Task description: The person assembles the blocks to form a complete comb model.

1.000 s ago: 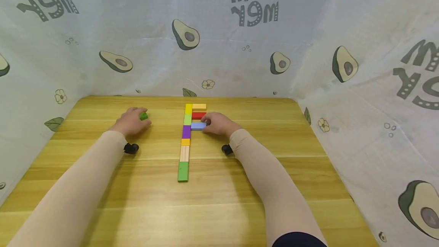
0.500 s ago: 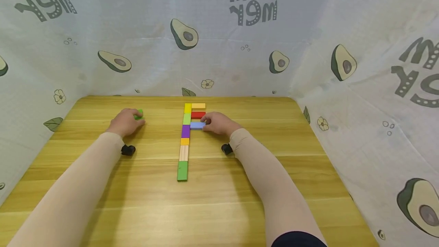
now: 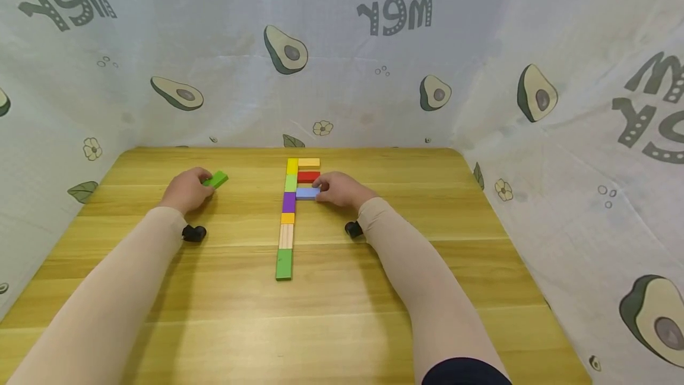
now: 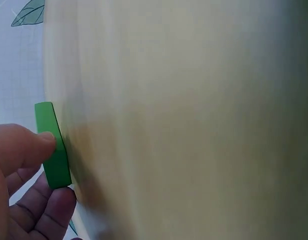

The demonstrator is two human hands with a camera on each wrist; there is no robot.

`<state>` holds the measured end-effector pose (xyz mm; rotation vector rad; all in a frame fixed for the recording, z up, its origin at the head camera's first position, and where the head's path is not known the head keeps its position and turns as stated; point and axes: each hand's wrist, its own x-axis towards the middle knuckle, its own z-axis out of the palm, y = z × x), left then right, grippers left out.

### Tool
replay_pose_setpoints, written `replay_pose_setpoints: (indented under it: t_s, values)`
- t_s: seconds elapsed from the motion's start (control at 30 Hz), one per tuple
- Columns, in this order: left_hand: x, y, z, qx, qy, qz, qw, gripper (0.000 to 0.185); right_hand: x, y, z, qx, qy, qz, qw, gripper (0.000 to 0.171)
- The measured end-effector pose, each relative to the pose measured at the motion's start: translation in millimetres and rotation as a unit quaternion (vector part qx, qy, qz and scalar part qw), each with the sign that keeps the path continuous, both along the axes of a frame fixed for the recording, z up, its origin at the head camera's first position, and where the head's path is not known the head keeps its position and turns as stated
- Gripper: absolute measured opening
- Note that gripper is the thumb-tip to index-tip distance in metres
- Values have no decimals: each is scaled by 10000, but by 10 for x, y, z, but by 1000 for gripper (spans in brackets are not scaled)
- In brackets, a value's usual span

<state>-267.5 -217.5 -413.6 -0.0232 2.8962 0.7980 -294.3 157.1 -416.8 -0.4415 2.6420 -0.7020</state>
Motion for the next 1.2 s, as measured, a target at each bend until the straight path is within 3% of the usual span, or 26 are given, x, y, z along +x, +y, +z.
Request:
replay_pose_setpoints:
  t_s: [0.23, 0.5, 0.73, 1.0, 1.2]
  values:
    - [14, 119, 8, 372, 94, -160, 9991, 44, -4, 19, 26, -39, 34, 87, 9999, 27]
    - [173, 622, 88, 827, 280, -931, 9918, 30, 17, 18, 54, 58, 82, 109, 9999, 26]
    - [309, 1022, 61, 1152, 211, -1399, 9832, 21, 33, 11, 51, 51, 29, 14, 10000, 22]
    - [427, 1332, 44, 1139, 133, -1846, 9761, 18, 28, 18, 34, 23, 39, 49, 10000, 23]
    - [486, 1486, 76, 884, 336, -2214, 9706, 18, 22, 25, 18, -102, 10, 36, 9999, 22]
